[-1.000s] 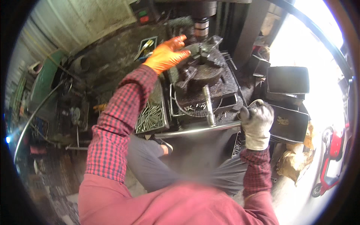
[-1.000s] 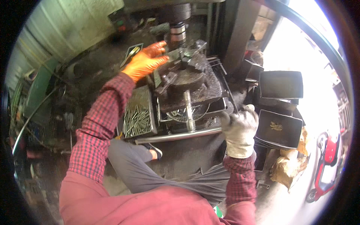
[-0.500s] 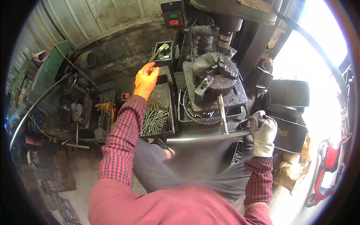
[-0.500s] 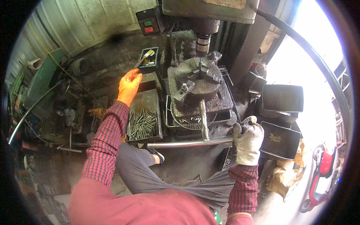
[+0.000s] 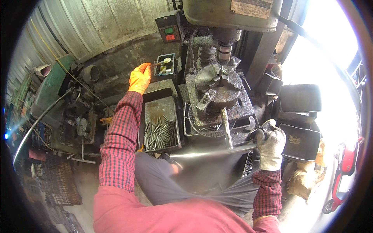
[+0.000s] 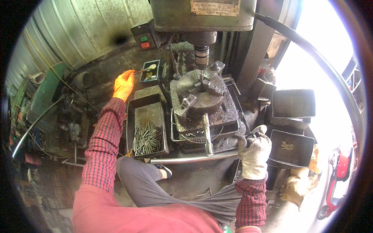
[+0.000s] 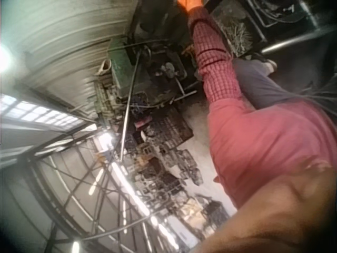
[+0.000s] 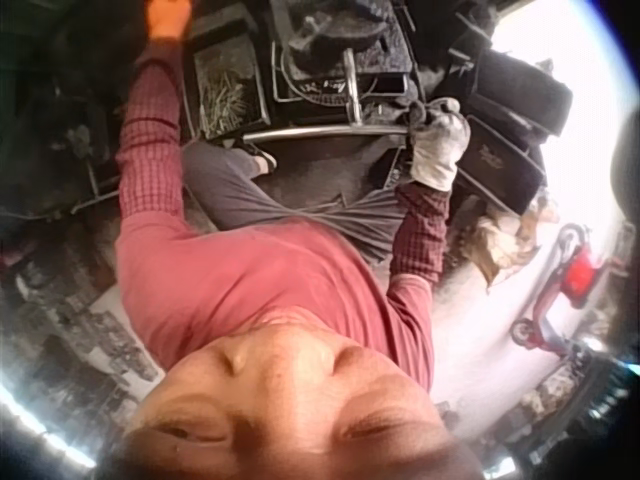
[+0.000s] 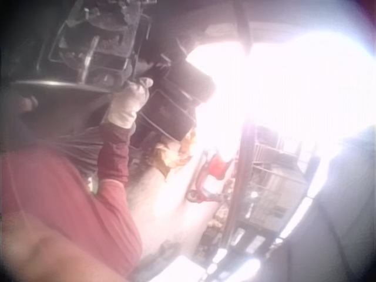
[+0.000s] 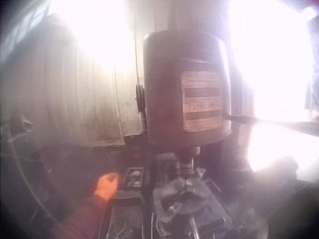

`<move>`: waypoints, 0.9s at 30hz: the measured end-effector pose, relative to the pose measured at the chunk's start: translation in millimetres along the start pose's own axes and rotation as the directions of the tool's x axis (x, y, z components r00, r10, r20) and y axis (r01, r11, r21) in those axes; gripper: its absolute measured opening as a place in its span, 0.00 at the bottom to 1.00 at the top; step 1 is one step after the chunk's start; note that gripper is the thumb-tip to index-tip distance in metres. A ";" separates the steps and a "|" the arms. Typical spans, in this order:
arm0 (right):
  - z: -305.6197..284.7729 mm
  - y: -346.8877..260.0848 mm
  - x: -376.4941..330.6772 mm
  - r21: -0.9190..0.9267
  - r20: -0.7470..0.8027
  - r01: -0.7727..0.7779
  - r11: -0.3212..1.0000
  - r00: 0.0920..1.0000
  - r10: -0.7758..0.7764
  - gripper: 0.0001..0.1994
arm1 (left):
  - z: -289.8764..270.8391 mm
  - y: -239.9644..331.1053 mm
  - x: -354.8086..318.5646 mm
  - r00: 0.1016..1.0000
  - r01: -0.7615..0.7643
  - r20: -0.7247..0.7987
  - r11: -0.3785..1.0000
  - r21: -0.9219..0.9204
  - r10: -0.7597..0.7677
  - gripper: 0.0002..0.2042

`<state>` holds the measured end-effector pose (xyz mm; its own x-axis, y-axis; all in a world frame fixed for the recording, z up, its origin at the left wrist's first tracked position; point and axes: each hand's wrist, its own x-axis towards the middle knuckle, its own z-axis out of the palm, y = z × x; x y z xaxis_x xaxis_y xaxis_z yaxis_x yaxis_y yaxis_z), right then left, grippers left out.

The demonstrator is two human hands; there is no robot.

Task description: The person repeatedly picks up small metal rods from a tray, places them into a drill press chuck, operates the machine to drill them, and then removes the finished pieces. The process is repeated for multiple rods throughout the clip.

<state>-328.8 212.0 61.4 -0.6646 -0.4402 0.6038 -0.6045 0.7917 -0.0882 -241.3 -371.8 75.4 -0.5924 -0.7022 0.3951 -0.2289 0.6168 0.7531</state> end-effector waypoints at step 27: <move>-16.4 -9.8 7.5 -0.009 0.064 -0.037 0.999 0.997 0.038 0.19 | 39.6 149.6 -110.3 0.959 -0.038 0.188 0.753 -0.656 0.212 0.10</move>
<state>-320.6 207.9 79.8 -0.7136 -0.4361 0.5483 -0.5753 0.8114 -0.1034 -240.9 -188.0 123.6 -0.7621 -0.4753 0.4397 0.3571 0.2580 0.8978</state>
